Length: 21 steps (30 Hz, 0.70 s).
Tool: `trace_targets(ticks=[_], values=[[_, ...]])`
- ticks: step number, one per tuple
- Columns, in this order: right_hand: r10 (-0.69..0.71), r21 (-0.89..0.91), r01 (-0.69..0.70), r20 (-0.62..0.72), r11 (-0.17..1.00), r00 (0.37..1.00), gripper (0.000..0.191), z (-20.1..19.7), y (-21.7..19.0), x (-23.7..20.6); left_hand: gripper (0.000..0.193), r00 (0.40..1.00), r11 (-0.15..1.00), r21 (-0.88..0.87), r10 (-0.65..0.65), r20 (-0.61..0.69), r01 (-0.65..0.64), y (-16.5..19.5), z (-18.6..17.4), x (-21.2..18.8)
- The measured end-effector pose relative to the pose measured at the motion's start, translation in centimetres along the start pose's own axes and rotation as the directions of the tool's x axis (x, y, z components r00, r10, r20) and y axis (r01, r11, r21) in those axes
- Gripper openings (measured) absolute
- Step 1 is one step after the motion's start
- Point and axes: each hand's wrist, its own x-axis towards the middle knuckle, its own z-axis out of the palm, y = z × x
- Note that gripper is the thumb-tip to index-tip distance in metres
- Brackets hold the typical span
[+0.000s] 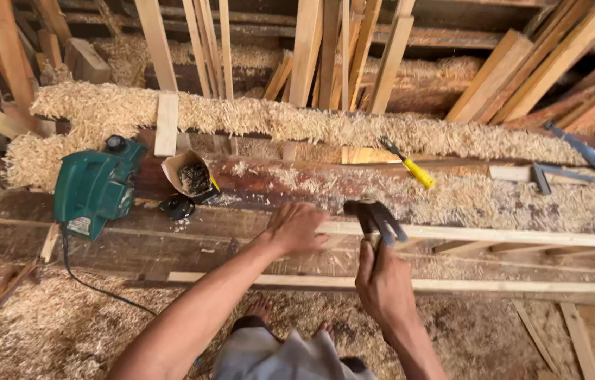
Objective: The person assembles a small wooden ladder on a workbench, positioning thin wood rungs between two side rails and hammering nails to fasten each rung. They reposition the frame, add nails by hand, hammer them in, and finally lift and turn the assembled ladder to check it.
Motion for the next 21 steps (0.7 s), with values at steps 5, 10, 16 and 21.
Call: trace_targets(ticks=[5, 10, 16, 21], values=[[-0.097, -0.098, 0.091, -0.066, 0.991, 0.993, 0.038, 0.7, 1.8, 0.2, 0.051, 0.967, 0.986, -0.083, -0.122, 0.222, 0.143, 0.7, -1.1, 1.6], [-0.200, 0.066, 0.220, -0.227, 0.973, 0.953, 0.033, 1.1, 4.8, 0.3, 0.049, 0.960, 0.961, -0.209, -0.126, 0.250, 0.181, 0.7, -1.2, 1.6], [0.099, 0.522, 0.043, -0.241, 0.852, 0.965, 0.028, -0.1, 9.5, -2.3, 0.040, 0.959, 0.989, 0.104, -0.129, 0.252, 0.106, 1.8, -2.6, 1.7], [0.164, 0.566, 0.073, -0.356, 0.821, 0.920, 0.033, -2.7, 12.4, -4.2, 0.049, 0.974, 0.980, 0.172, 0.063, 0.217, -0.102, 6.9, -1.8, 5.6]])
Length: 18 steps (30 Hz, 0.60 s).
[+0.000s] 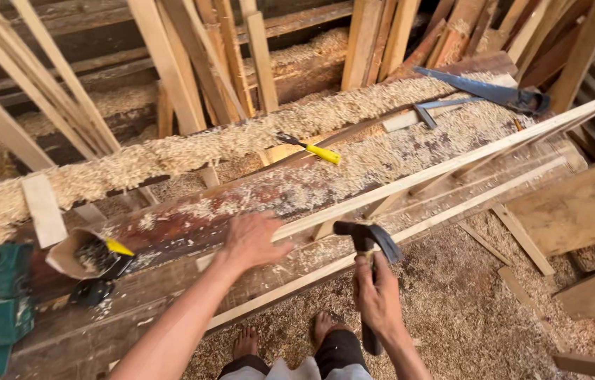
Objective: The person assembles a small wooden ladder on a workbench, positioning thin wood rungs between two side rails and hammering nails to fasten each rung. They reposition the frame, add nails by hand, hammer them in, and finally lift and turn the assembled ladder to check it.
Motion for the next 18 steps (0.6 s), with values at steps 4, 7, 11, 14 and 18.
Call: trace_targets(ticks=[4, 7, 11, 14, 18], values=[[-0.289, -0.380, 0.232, -0.100, 0.895, 0.952, 0.040, -3.4, -1.0, 4.5, 0.043, 1.000, 0.987, -0.155, -0.028, 0.014, 0.030, 5.3, 0.6, 5.3], [-0.236, -0.495, 0.233, 0.058, 0.837, 0.970, 0.033, -5.5, -2.9, 12.0, 0.055, 0.988, 0.997, -0.056, 0.047, -0.146, -0.056, 8.1, 1.3, 8.2], [-0.132, -0.789, 0.351, 0.332, 0.505, 0.934, 0.024, -6.0, -4.9, 25.5, 0.065, 0.995, 0.995, -0.083, -0.068, -0.071, 0.062, 9.0, 1.1, 9.2], [0.019, -0.844, 0.428, 0.458, 0.323, 0.889, 0.016, -5.3, -2.4, 33.7, 0.070, 0.985, 0.986, -0.082, -0.153, -0.079, 0.146, 8.9, 0.6, 8.5], [0.040, -0.769, 0.506, 0.563, 0.391, 0.825, 0.019, -4.5, 3.2, 38.9, 0.070, 0.949, 0.950, 0.021, -0.313, 0.030, 0.312, 9.6, 0.1, 8.0]])
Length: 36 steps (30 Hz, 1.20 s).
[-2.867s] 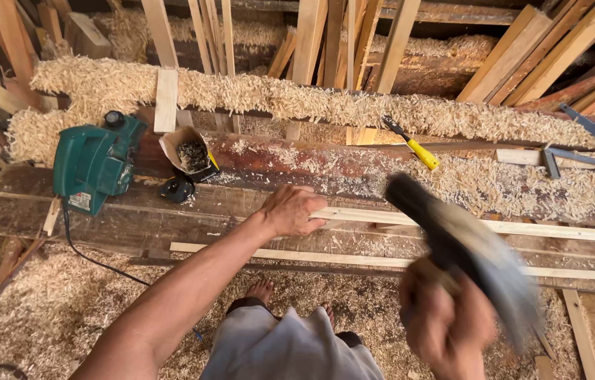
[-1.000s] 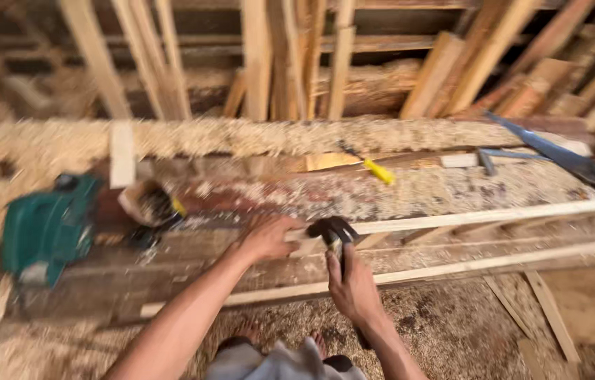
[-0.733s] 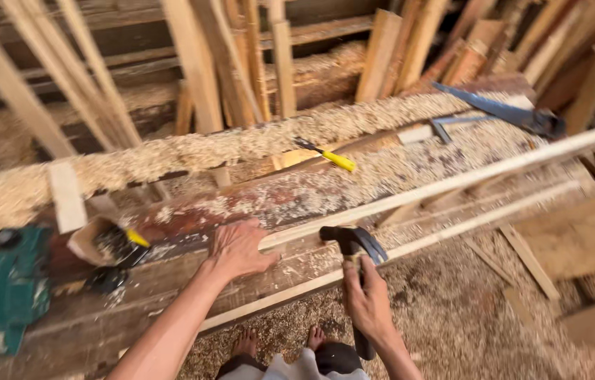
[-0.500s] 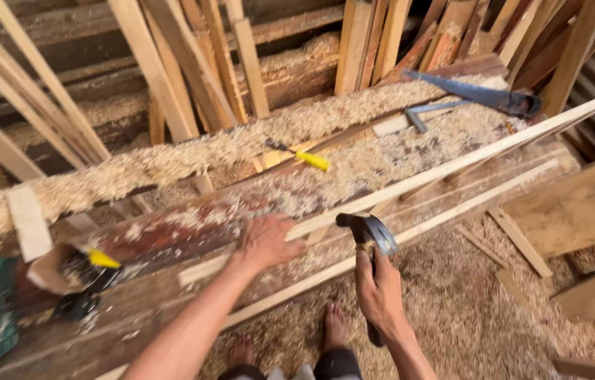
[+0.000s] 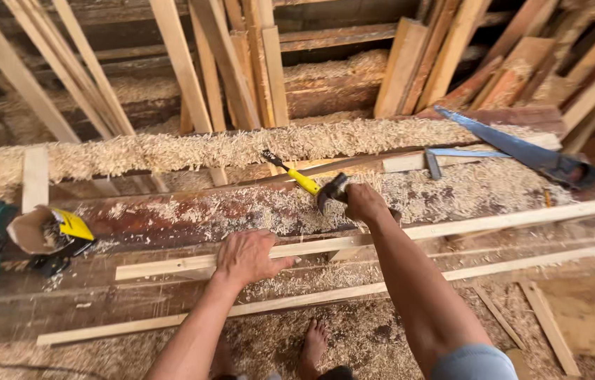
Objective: The person assembles a small wooden ladder on a workbench, positioning thin wood rungs between two side rails and hammering nails to fasten each rung. They reposition the frame, add nails by hand, hammer them in, and finally lift and turn the assembled ladder to check it.
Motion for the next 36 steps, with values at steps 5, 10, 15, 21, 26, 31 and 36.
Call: trace_targets(ticks=[5, 10, 15, 21, 26, 31, 36], values=[[0.045, 0.083, -0.044, -0.009, 0.996, 0.999, 0.022, 0.1, 0.3, -0.6, 0.073, 0.995, 0.998, 0.039, -0.054, 0.085, 0.051, 0.8, -0.2, -0.3], [0.127, 0.430, 0.453, -0.819, 0.781, 0.559, 0.018, -1.2, -0.8, -10.0, 0.081, 1.000, 0.999, 0.052, 0.001, 0.023, -0.002, 1.5, -0.2, -0.2], [0.747, 0.944, 0.144, -0.323, 0.296, 0.581, 0.030, 6.6, -0.1, -20.9, 0.071, 0.982, 0.988, -0.004, 0.155, -0.111, -0.157, 8.6, 0.5, 3.5], [0.699, 0.876, -0.478, 0.305, 0.061, 0.647, 0.042, 12.4, 1.2, -19.9, 0.056, 0.985, 0.981, 0.094, 0.169, 0.035, -0.172, 15.3, 0.5, 7.7], [0.788, 0.953, -0.302, 0.202, -0.021, 0.582, 0.034, 13.9, 1.8, -19.2, 0.048, 0.981, 0.981, 0.036, 0.191, -0.033, -0.190, 15.4, 0.0, 7.7], [0.738, 0.842, 0.315, 0.137, -0.438, 0.661, 0.025, 14.4, 3.0, -21.5, 0.040, 0.990, 0.988, -0.105, 0.123, 0.063, -0.116, 14.2, -2.3, 6.1], [0.911, 0.932, 0.310, 0.048, -0.189, 0.410, 0.026, 12.5, 5.9, -23.8, 0.039, 0.994, 0.989, -0.140, 0.061, 0.094, -0.047, 11.0, -4.3, 2.2]])
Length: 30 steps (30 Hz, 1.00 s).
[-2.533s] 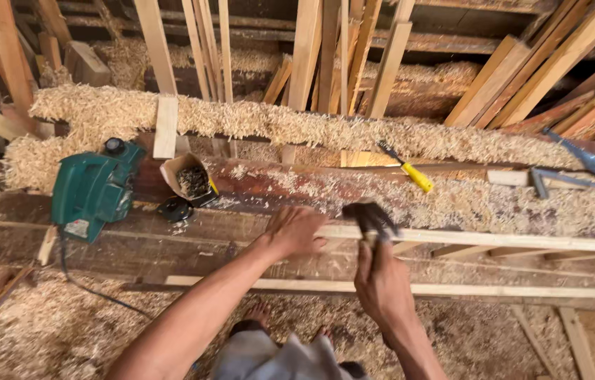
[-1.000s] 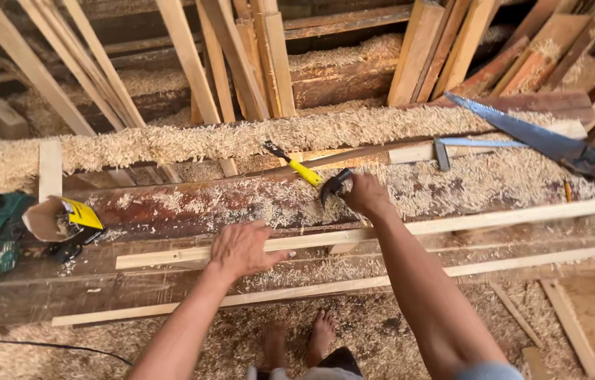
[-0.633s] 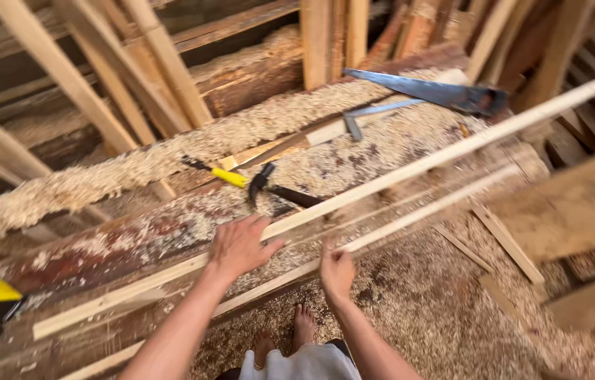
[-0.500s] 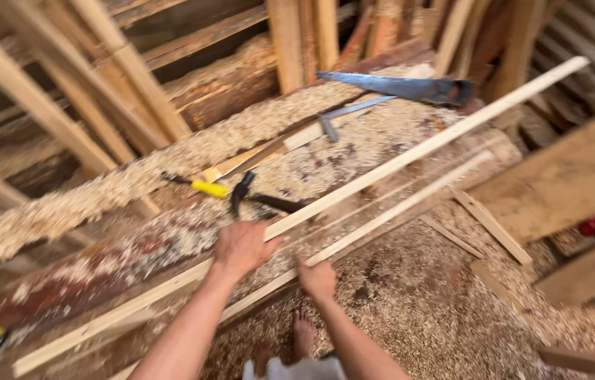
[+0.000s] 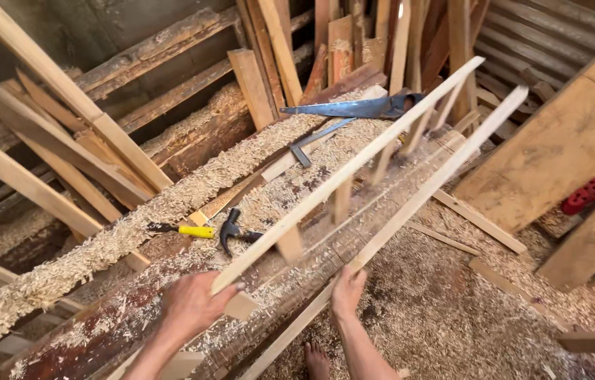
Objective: The person assembles a small wooden ladder on a workbench, positioning thin wood rungs between two side rails and hammering nails to fasten each rung. They reposition the frame, add nails by hand, hammer them in, and finally lift and turn the assembled ladder to check it.
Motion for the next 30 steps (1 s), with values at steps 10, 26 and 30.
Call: trace_targets(ticks=[10, 26, 30], values=[[0.346, 0.421, -0.331, 0.043, 0.845, 0.937, 0.060, -0.5, 2.0, 3.4, 0.041, 0.999, 0.962, -0.271, -0.032, 0.020, 0.036, -4.6, 1.9, -5.0], [0.219, 0.591, -0.445, 0.416, 0.673, 0.883, 0.048, 0.7, -1.9, -2.6, 0.055, 0.986, 0.894, -0.444, 0.015, 0.167, 0.062, -10.6, 4.7, -6.4], [0.150, 0.620, -0.398, 0.412, 0.676, 0.899, 0.058, -0.8, -1.4, -2.4, 0.058, 0.975, 0.895, -0.435, -0.004, 0.223, 0.103, -11.7, 5.8, -5.9]])
